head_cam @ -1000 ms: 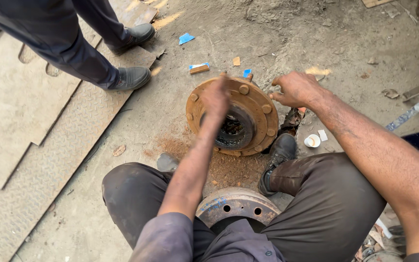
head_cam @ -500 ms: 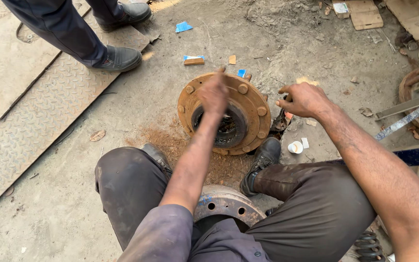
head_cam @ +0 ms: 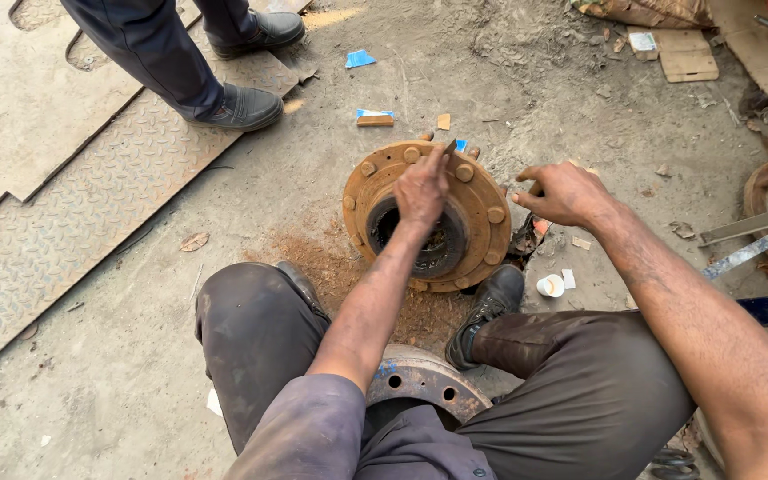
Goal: The person sits on the ground and scrubs a rusty metal wheel hub with a small abrasive block. They rotate the hub to clean different sections, including the inner rim and bolt holes, while another person stands nearby.
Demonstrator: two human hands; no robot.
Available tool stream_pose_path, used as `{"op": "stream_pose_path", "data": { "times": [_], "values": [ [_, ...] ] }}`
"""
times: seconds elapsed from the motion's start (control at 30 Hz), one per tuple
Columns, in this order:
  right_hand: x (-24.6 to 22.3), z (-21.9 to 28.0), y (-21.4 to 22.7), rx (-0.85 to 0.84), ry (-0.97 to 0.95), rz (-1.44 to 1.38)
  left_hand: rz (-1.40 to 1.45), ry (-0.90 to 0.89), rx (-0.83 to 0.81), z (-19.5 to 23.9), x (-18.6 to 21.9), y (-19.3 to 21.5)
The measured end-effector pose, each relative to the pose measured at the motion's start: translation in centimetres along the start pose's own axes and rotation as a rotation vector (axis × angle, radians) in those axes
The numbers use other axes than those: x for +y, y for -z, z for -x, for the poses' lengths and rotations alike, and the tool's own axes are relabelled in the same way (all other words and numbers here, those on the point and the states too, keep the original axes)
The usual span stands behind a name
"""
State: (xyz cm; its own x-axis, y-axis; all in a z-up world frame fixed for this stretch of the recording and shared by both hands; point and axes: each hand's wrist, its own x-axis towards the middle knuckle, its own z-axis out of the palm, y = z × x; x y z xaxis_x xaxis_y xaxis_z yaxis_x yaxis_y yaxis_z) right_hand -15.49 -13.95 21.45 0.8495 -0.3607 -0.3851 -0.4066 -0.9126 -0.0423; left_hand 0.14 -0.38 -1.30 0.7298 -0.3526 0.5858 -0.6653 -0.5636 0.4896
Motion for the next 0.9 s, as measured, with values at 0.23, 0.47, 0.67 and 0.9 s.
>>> {"op": "stream_pose_path", "data": {
  "times": [0.23,0.47,0.67,0.9],
  "values": [
    [1.2,0.0,-0.5,-0.010,-0.036,0.018,0.203,0.074,0.192,-0.3,0.8,0.8],
    [0.8,-0.1,0.1,0.008,0.002,-0.010,0.127,0.536,-0.020,-2.4,-2.7,3.2],
    [0.2,-1.0,-0.2,0.007,0.061,0.008,0.190,0.382,0.073,-1.9,-3.7,0.7],
    [0.2,-0.4,-0.2,-0.022,0.010,0.001,0.133,0.215,-0.017,-3.2,-4.5,2.9]
  ]
}}
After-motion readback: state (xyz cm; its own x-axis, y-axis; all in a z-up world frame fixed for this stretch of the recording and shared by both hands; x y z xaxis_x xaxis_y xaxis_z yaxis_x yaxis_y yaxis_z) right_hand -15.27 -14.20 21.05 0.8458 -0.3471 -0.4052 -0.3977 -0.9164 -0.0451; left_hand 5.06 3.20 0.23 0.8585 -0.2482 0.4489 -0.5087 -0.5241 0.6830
